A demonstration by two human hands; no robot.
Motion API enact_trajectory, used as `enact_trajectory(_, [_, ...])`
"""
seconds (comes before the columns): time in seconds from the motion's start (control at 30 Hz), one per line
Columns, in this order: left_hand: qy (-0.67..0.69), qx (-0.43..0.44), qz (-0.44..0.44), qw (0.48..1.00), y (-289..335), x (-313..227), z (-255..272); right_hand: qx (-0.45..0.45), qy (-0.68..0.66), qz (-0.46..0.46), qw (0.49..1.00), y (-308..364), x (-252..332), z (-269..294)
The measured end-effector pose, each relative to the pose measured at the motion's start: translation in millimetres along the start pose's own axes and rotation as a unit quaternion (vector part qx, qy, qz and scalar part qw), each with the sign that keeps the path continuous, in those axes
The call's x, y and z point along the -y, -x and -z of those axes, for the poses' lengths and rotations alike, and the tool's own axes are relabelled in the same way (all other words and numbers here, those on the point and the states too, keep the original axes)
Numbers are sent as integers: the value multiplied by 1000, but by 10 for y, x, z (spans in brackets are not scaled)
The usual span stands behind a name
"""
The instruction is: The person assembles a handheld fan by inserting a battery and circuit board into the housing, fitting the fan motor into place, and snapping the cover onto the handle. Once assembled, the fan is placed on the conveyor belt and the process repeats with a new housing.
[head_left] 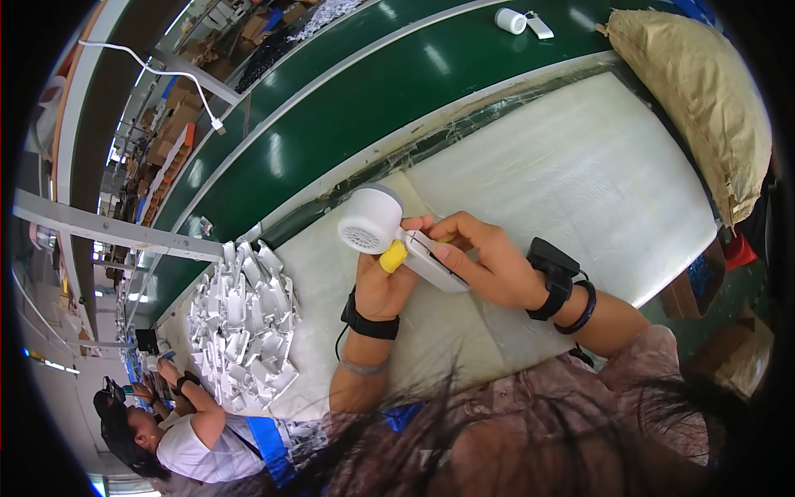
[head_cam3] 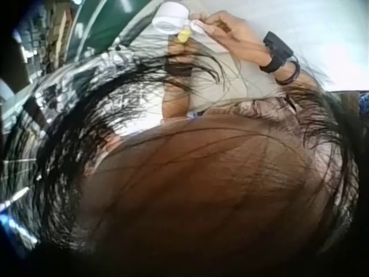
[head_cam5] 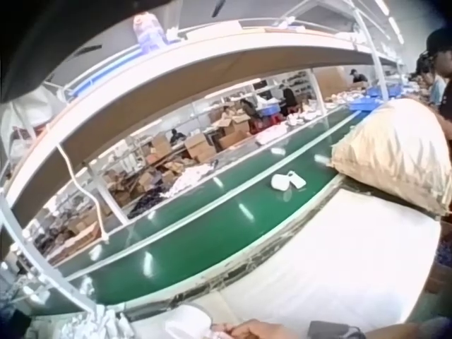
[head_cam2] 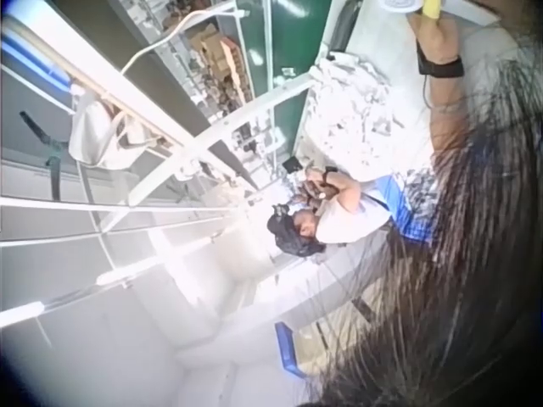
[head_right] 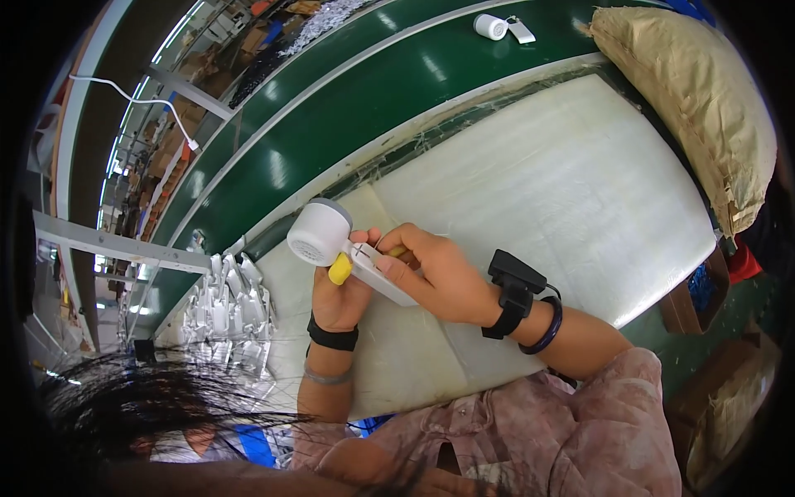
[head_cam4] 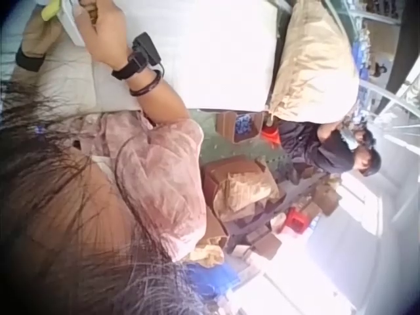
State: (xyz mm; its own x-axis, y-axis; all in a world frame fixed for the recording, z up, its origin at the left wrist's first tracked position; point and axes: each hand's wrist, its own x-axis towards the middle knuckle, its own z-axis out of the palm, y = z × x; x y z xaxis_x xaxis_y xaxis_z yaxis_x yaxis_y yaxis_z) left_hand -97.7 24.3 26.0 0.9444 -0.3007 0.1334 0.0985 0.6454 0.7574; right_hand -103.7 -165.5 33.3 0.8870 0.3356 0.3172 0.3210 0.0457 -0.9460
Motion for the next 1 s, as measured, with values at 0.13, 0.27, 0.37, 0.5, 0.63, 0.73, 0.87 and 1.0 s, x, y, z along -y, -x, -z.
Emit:
enact_trajectory(0.13, [20,-14,27,999,22,28,-15,9,-21,-6,1000,-37,-13,56])
enact_trajectory(0.27, [32,-15,29,999,12,38,16,11,-11,-6,1000,-60,8,87])
enact_trajectory(0.37, [24,27,19,999,-3,50,55,15,-20,-20,999,-69,8,109])
enact_trajectory(0.5, [24,28,28,999,0,48,64,19,-22,-31,999,-77,3,122])
enact_trajectory(0.63, [25,17,43,999,11,35,69,28,-76,-61,995,-78,-4,121])
enact_trajectory(0.73, [20,11,43,999,14,36,57,39,-94,-75,992,-76,-14,122])
enact_trajectory(0.87, [15,5,49,999,14,50,70,33,-83,-54,995,-74,-54,106])
enact_trajectory(1.0, [-10,-18,54,998,6,38,20,23,-47,-47,997,-69,-63,107])
